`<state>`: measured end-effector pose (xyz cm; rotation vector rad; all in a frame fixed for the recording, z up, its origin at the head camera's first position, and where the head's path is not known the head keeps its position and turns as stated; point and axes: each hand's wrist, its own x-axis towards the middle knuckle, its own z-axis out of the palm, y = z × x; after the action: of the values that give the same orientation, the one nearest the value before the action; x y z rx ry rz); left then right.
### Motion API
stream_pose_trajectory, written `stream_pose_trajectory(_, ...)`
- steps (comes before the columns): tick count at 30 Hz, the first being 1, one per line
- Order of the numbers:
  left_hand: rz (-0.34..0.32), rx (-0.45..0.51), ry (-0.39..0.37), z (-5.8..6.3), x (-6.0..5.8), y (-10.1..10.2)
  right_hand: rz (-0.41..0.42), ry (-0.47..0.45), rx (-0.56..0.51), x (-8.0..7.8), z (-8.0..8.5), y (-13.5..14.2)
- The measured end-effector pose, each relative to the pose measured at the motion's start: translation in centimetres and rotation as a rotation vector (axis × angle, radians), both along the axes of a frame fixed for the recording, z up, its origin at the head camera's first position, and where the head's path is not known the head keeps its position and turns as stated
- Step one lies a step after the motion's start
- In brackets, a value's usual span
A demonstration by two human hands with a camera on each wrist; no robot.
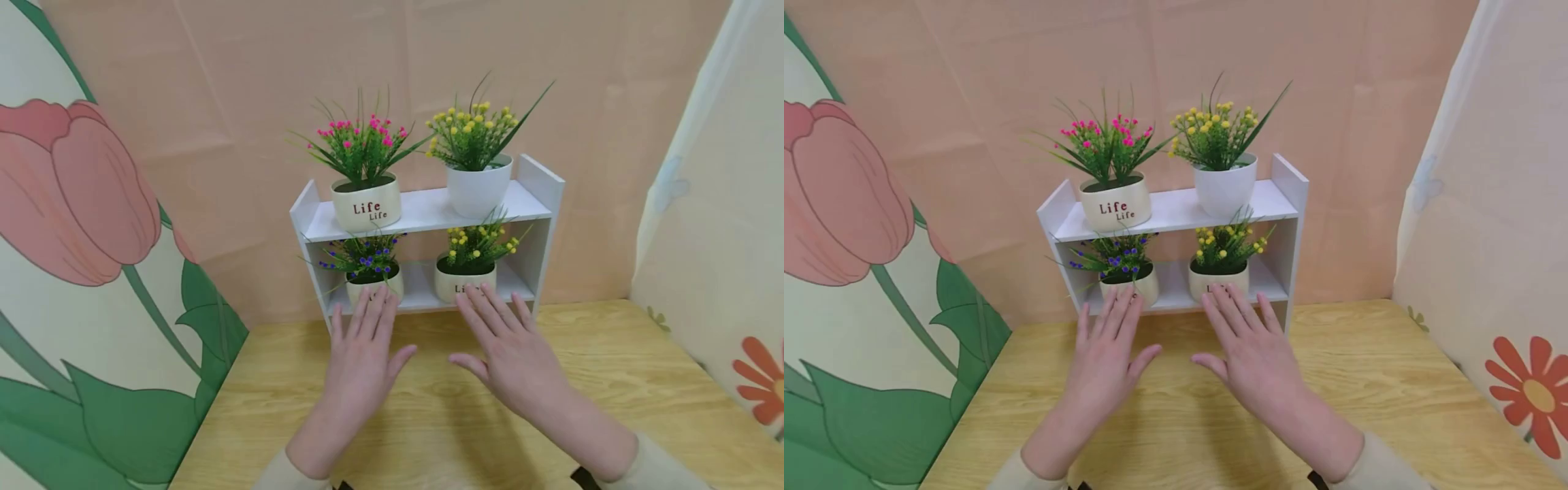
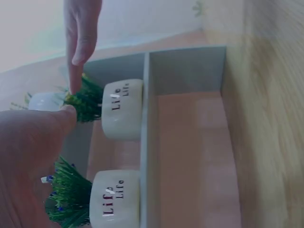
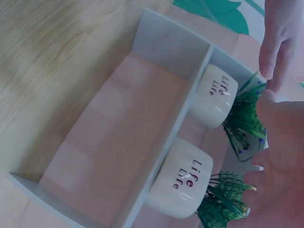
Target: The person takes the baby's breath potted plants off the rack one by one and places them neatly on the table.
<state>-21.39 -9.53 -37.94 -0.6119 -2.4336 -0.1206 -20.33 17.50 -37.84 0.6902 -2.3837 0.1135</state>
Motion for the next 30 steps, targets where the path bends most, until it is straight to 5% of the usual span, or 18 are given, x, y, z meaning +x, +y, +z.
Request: stream_pose_trajectory(30,0.028,0.087,0.111,5.2,-1.3,-3.3,0.061,0.117,-0.027,-1.0,5.4,1.7)
